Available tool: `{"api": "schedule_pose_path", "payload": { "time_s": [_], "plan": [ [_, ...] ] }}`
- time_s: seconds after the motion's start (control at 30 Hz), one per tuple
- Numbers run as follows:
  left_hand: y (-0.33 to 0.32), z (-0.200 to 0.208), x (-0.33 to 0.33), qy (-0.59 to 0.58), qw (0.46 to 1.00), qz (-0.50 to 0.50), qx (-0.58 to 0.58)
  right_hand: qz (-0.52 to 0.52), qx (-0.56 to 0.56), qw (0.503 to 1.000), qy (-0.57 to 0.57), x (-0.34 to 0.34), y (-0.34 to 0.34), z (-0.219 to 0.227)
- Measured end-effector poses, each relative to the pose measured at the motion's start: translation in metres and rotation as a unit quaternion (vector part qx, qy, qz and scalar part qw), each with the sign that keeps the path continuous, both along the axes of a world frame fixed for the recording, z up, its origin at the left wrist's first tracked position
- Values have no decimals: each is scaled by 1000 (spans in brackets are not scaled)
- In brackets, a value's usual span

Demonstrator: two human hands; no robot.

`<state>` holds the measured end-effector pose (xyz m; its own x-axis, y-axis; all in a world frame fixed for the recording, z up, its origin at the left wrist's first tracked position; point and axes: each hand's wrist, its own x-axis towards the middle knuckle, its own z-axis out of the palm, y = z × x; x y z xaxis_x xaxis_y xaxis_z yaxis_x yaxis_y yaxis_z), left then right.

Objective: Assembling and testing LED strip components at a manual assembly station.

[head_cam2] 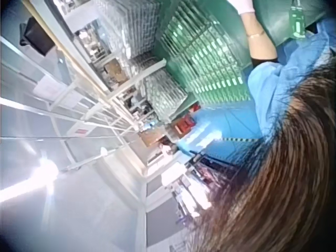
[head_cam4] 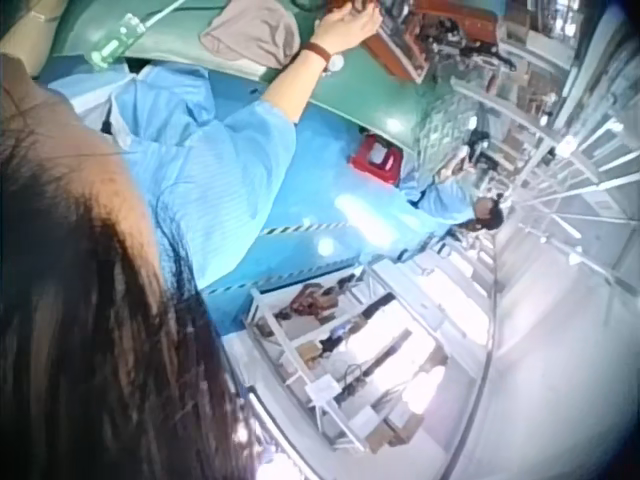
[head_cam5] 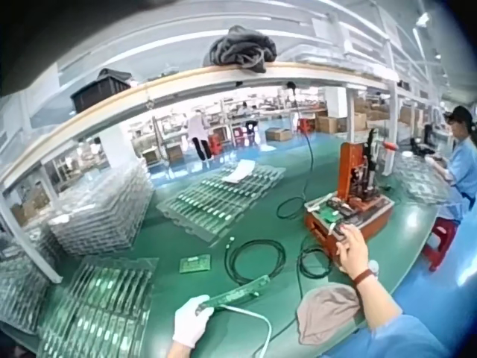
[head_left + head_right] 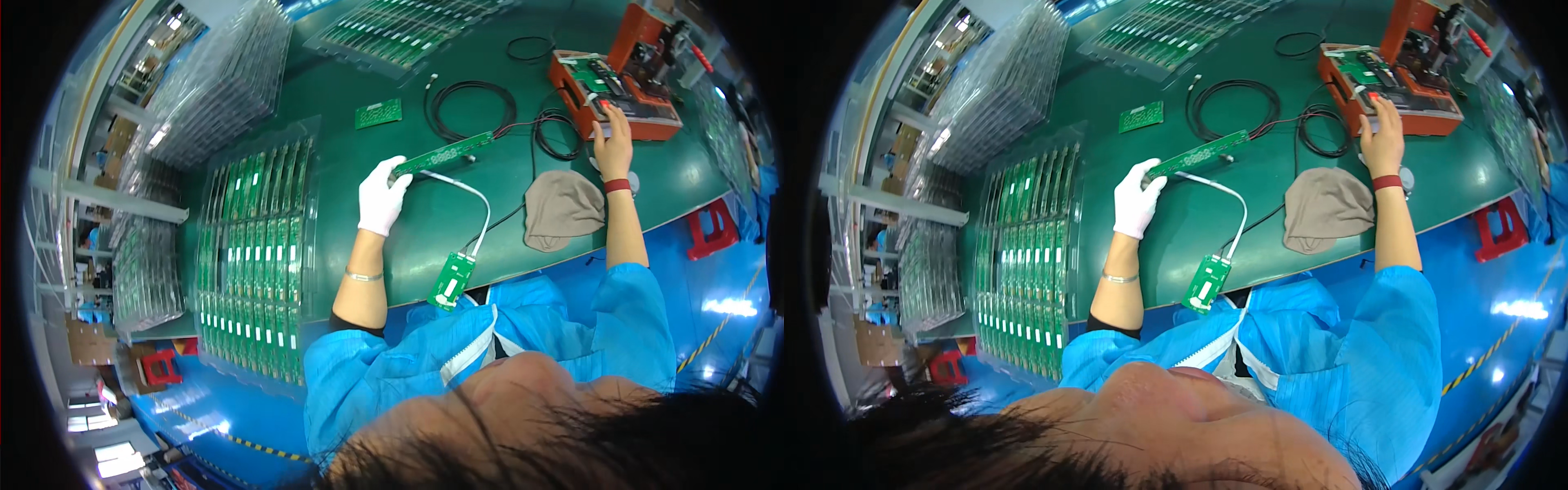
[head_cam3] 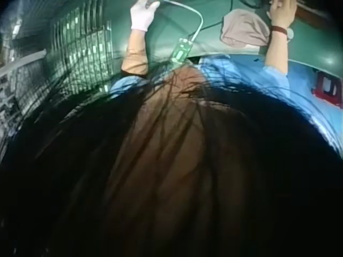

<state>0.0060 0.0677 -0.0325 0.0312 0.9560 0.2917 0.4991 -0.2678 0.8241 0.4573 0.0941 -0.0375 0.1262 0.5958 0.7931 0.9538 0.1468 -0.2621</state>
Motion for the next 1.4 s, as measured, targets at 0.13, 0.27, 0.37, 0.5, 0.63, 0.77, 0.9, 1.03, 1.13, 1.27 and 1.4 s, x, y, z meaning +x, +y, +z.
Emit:
{"api": "schedule_pose_path", "payload": {
  "time_s": [0.13, 0.27, 0.37, 0.5, 0.63, 0.77, 0.9, 1.03, 1.13, 1.27, 1.4],
  "plan": [
    [-5, 0, -5, 10, 999, 9, -44, 14, 76, 997, -24, -51, -12, 24],
    [0, -4, -9, 2, 1000, -1, 0, 227, -152, 955, 117, -126, -25, 52],
    [-2, -4, -3, 9, 1000, -16, 6, 328, -337, 842, 266, -148, -22, 42],
    [-9, -2, 3, 20, 1000, -14, -19, 364, -334, 812, 312, -155, -16, 5],
    [-5, 7, -4, -29, 995, -52, -74, 386, -289, 799, 360, -157, -6, -12],
    [-8, 9, -5, -203, 966, -62, -145, 388, -280, 791, 380, -164, -11, -12],
    [-6, 1, -11, -328, 922, -66, -194, 393, -277, 782, 397, -165, -12, -20],
    [-9, 0, -13, -378, 896, -59, -224, 398, -281, 773, 407, -166, -16, -25],
    [-13, 4, -13, -330, 913, -37, -239, 400, -288, 769, 406, -169, -20, -24],
    [-14, 3, -16, -359, 908, -29, -213, 408, -298, 763, 403, -173, -22, -22],
    [-12, 3, -16, -358, 915, -40, -178, 420, -305, 768, 375, -171, -21, -23]
  ]
}}
